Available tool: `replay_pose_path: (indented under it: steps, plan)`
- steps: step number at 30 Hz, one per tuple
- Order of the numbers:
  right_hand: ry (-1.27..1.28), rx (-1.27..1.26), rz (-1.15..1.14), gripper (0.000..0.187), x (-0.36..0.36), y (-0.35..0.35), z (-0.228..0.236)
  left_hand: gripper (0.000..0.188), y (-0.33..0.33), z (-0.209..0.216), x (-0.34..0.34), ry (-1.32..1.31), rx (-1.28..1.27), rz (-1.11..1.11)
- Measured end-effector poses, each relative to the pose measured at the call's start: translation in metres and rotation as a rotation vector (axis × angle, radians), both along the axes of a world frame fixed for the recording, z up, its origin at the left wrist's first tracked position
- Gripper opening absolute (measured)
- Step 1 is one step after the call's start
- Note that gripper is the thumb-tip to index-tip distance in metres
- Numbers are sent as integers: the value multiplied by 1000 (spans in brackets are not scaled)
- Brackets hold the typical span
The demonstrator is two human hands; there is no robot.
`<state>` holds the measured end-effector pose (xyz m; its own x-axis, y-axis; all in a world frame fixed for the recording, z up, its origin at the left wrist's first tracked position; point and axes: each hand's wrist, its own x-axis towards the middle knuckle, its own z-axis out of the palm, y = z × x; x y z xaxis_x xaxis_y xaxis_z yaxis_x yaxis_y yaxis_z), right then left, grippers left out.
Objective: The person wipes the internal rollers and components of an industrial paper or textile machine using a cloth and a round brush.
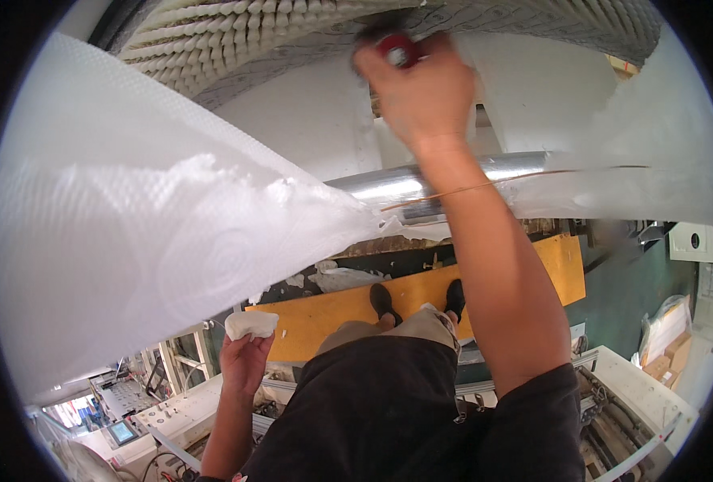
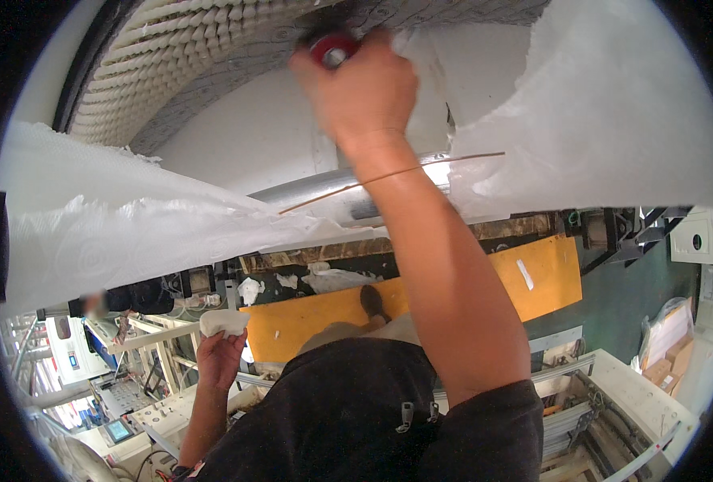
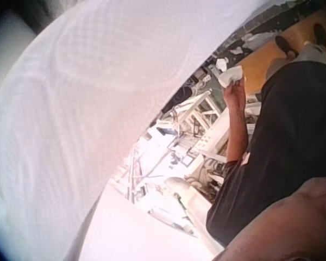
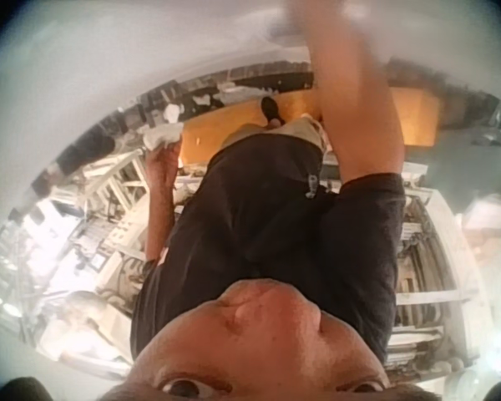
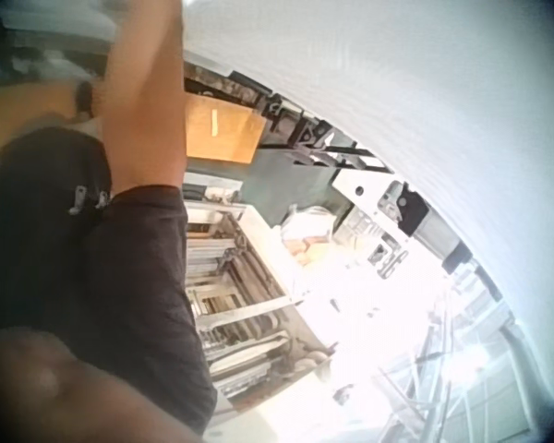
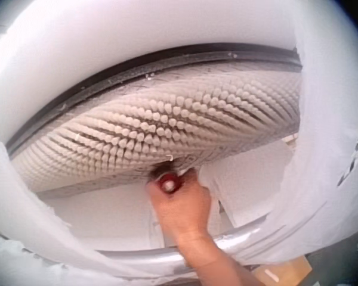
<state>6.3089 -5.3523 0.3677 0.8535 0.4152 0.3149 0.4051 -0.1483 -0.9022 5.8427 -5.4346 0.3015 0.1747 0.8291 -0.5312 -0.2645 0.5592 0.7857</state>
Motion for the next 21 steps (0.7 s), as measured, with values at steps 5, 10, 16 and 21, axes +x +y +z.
replay_pose_path:
  steps: [5, 10, 16, 21]
  plan:
    - [337, 161, -114, 56, 25, -7, -9, 42, -1, 2, 4, -12, -16, 14]
    - [304, 113, -95, 56, 13, 1, -10, 42, 2, -4, -2, -39, -19, 23]
    - [1024, 201, 115, 37, 26, 4, -11, 44, 5, -6, 0, -70, -14, -12]
    - [1329, 437, 277, 25, 27, 6, -10, 44, 8, -10, 4, -67, -33, 10]
